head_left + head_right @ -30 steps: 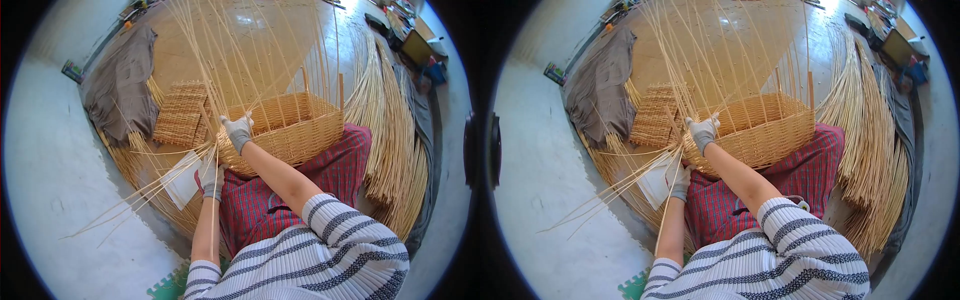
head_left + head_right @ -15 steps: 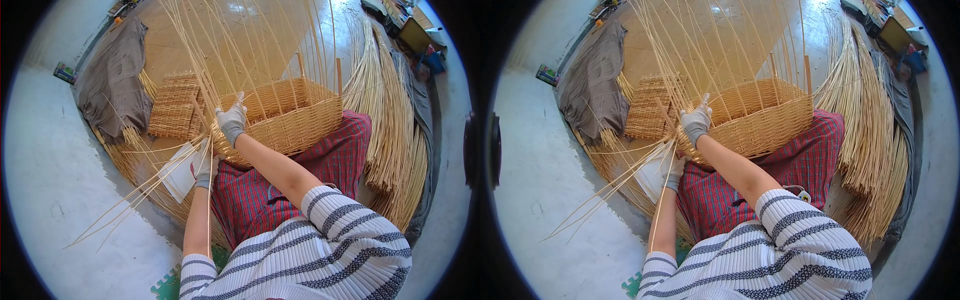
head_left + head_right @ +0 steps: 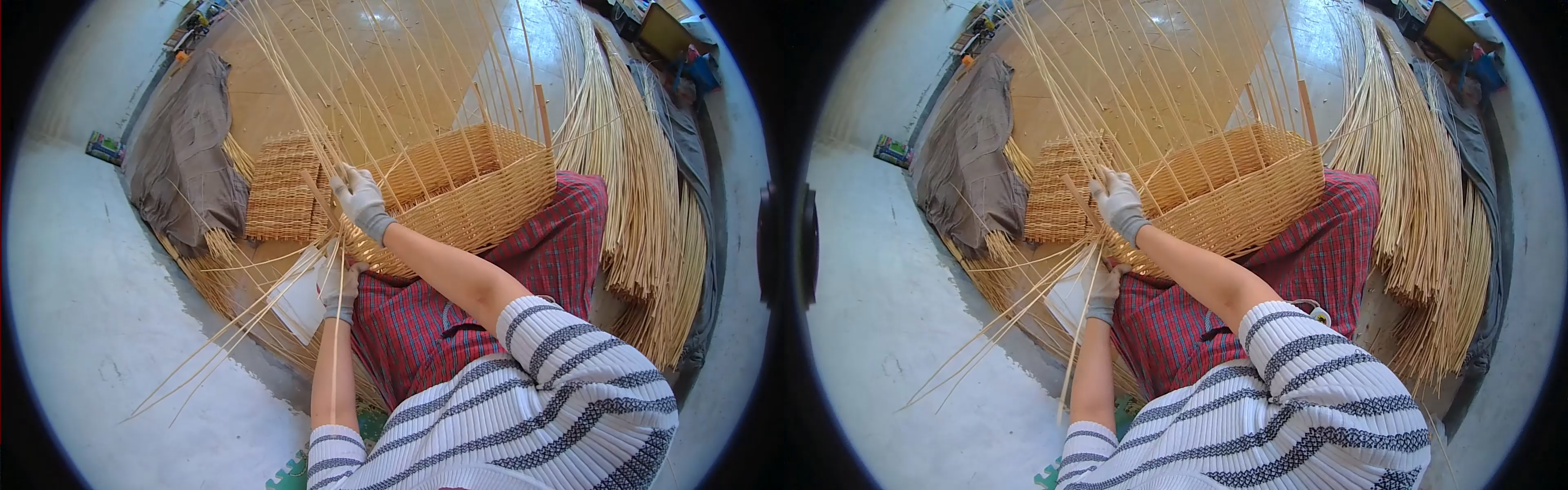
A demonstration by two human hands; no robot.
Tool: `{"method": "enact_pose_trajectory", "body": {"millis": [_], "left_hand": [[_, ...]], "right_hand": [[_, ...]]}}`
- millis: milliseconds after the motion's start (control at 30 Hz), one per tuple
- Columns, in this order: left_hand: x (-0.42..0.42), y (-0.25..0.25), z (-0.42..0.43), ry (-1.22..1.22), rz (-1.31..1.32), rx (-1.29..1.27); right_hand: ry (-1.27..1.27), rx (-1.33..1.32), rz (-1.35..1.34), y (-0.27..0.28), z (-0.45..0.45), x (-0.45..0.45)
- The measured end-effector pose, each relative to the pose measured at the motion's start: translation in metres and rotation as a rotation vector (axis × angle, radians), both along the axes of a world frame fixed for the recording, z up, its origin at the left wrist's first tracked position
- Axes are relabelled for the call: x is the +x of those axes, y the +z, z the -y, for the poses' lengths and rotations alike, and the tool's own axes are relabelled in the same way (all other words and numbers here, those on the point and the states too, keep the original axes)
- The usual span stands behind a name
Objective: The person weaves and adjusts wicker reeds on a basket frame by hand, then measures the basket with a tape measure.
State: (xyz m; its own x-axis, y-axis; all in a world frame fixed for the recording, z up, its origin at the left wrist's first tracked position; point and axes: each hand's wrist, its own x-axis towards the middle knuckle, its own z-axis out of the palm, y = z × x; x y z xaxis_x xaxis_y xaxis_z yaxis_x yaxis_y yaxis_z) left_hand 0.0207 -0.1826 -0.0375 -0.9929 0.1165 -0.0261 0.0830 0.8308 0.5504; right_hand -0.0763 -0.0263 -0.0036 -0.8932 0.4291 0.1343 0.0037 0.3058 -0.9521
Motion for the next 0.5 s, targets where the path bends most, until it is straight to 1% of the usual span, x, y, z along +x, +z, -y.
{"method": "enact_pose_trajectory", "body": {"millis": [33, 67, 133, 167, 200, 267, 300, 333, 367, 400, 433, 467, 500], "left_hand": [[0.001, 0.001, -0.001, -0.017, -0.027, -0.01], [0.001, -0.005, 0.001, -0.016, -0.019, -0.011], [-0.005, -0.021, 0.009, -0.072, -0.121, 0.065], [-0.005, -0.02, 0.009, -0.068, -0.117, 0.066], [-0.005, -0.019, 0.01, -0.091, -0.115, 0.067], [-0.006, -0.017, 0.01, -0.102, -0.115, 0.07], [-0.007, -0.016, 0.009, -0.073, -0.032, 0.064], [-0.008, -0.015, 0.009, -0.048, 0.052, 0.058], [-0.005, -0.014, 0.009, -0.048, 0.059, 0.06], [-0.005, -0.012, 0.009, -0.074, 0.002, 0.04], [-0.006, -0.01, 0.008, -0.098, -0.061, 0.021], [-0.007, -0.009, 0.008, -0.091, -0.064, 0.021], [-0.007, -0.009, 0.008, -0.112, -0.099, -0.045]], "right_hand": [[-0.059, 0.108, -0.229, -0.008, 0.003, -0.009], [-0.057, 0.108, -0.222, -0.006, -0.006, -0.01], [0.512, -0.561, 0.195, 0.006, -0.028, -0.012], [0.627, -0.722, 0.206, 0.012, -0.032, -0.011], [0.632, -0.721, 0.212, 0.018, -0.033, -0.008], [0.543, -0.591, 0.225, 0.035, -0.034, 0.0], [0.549, -0.591, 0.229, 0.039, -0.03, 0.007], [0.445, -0.355, 0.052, 0.042, -0.025, 0.016], [0.335, -0.119, -0.117, 0.039, -0.022, 0.023], [0.336, -0.117, -0.113, 0.035, -0.02, 0.023], [0.145, 0.122, -0.354, 0.032, -0.019, 0.021], [-0.052, 0.357, -0.59, 0.033, -0.016, 0.022], [-0.043, 0.355, -0.593, 0.033, -0.015, 0.026]]}}
